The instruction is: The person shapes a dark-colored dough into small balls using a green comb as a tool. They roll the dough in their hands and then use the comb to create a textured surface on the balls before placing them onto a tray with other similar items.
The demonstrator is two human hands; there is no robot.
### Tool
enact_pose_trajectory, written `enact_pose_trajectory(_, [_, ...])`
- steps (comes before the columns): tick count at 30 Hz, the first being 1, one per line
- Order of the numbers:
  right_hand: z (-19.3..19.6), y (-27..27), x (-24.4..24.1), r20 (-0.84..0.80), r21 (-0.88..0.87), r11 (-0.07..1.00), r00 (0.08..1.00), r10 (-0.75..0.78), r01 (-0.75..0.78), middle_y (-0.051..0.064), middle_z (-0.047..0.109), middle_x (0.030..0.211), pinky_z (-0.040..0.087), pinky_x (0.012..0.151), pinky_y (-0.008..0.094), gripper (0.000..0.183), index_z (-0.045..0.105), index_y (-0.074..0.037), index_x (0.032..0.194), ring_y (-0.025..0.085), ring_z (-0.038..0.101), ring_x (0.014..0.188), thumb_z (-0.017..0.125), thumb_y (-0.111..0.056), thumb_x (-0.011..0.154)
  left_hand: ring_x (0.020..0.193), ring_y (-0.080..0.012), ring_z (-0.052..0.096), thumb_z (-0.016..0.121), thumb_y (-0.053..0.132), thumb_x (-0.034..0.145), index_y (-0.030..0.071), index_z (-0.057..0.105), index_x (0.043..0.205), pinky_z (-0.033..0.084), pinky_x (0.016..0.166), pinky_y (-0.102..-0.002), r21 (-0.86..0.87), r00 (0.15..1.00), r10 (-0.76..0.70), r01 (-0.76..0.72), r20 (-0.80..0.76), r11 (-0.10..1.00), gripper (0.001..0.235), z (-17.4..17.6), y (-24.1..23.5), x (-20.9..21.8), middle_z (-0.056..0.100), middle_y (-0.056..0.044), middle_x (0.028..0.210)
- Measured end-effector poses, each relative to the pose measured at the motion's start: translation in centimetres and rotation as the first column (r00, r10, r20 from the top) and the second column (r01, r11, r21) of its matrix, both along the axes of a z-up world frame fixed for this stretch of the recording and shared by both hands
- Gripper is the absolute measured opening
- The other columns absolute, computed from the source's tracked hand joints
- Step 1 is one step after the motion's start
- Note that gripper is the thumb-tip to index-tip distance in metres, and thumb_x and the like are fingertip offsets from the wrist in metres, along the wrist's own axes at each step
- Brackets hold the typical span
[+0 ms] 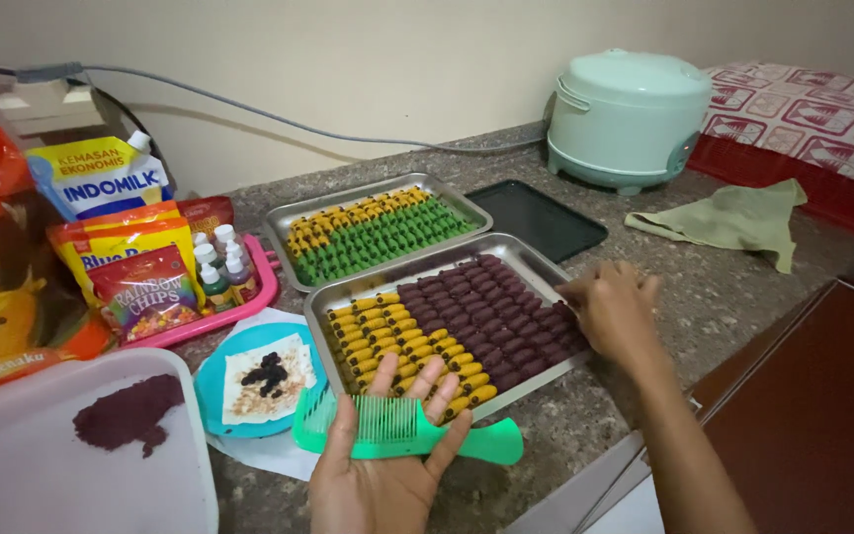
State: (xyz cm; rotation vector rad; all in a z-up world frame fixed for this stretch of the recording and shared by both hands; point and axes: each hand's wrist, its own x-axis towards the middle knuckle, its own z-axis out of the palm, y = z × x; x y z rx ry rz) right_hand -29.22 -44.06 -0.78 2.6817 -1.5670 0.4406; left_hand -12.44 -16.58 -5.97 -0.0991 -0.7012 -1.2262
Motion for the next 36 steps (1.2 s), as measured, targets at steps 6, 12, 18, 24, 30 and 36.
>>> enact_pose_trajectory(6, [-2.0, -2.9, -0.8, -0.124, -0.125, 0.983, 0.985, 0.117, -0.132, 0.005, 0.053, 0.115, 0.032, 0.093, 0.051, 0.035, 0.074, -0.044, 0.122, 0.031, 0.044, 0.115, 0.058, -0.024, 0.098, 0.143, -0.0455, 0.041, 0.062, 0.054, 0.106, 0.015, 0.028, 0.155, 0.054, 0.112, -0.06, 0.238, 0.99, 0.096, -0.069, -0.107, 0.969, 0.071, 0.3, -0.2, -0.4, 0.027, -0.028, 0.157])
enact_pose_trajectory(12, [-2.0, -2.8, -1.0, -0.088, -0.098, 0.989, 0.99, 0.106, -0.114, 0.006, 0.049, 0.108, 0.033, 0.095, 0.051, 0.041, 0.077, -0.041, 0.111, 0.033, 0.042, 0.114, 0.057, -0.01, 0.093, 0.145, -0.0476, 0.033, 0.052, 0.054, 0.109, 0.013, 0.023, 0.156, 0.051, 0.116, -0.06, 0.183, 0.992, 0.075, -0.057, -0.097, 0.982, 0.068, 0.3, -0.1, -0.5, 0.022, -0.029, 0.158])
enact_pose_trajectory(18, [-1.8, -3.5, -1.3, 0.152, -0.102, 0.987, 0.979, 0.135, -0.12, 0.01, 0.056, 0.126, 0.029, 0.099, 0.051, 0.036, 0.072, -0.037, 0.127, 0.031, 0.043, 0.122, 0.058, -0.021, 0.099, 0.141, -0.0483, 0.043, 0.058, 0.057, 0.102, 0.015, 0.029, 0.154, 0.056, 0.11, -0.06, 0.291, 0.987, 0.112, -0.073, -0.119, 0.954, 0.073, -0.1, -0.4, -0.3, 0.031, -0.029, 0.156])
enact_pose_trajectory(24, [0.3, -1.5, -1.2, 0.409, -0.362, 0.926, 0.875, 0.261, -0.107, 0.002, 0.081, 0.096, 0.033, 0.105, 0.058, 0.012, 0.082, -0.016, 0.1, 0.021, 0.072, 0.08, 0.078, -0.025, 0.093, 0.142, -0.0497, 0.043, 0.065, 0.055, 0.098, 0.016, 0.018, 0.154, 0.054, 0.117, -0.063, 0.351, 0.98, 0.085, -0.016, -0.182, 0.936, 0.082, 0.8, -0.1, -0.4, 0.025, -0.03, 0.158])
enact_pose_trajectory(30, [2.5, 2.4, 2.9, 0.421, -0.494, 0.841, 0.786, 0.453, -0.22, 0.01, 0.062, 0.103, 0.044, 0.08, 0.051, 0.02, 0.079, -0.012, 0.107, 0.03, 0.059, 0.102, 0.072, -0.029, 0.099, 0.16, -0.0341, 0.028, 0.032, 0.063, 0.124, 0.026, 0.02, 0.162, 0.022, 0.131, -0.056, -0.202, 0.99, -0.074, 0.098, 0.121, 0.975, 0.054, -5.7, -2.7, 1.2, 0.015, -0.018, 0.163])
enact_pose_trajectory(36, [6.0, 10.6, 9.8, 0.504, -0.423, 0.742, 0.546, 0.669, -0.52, 0.012, 0.067, 0.1, 0.058, 0.073, 0.036, 0.021, 0.074, -0.004, 0.116, 0.024, 0.071, 0.084, 0.07, -0.005, 0.095, 0.136, -0.0494, 0.053, 0.049, 0.046, 0.097, 0.007, 0.06, 0.132, 0.038, 0.109, -0.064, 0.736, 0.862, 0.367, 0.008, -0.348, 0.677, 0.053, 8.2, 5.9, 1.1, 0.056, -0.033, 0.15])
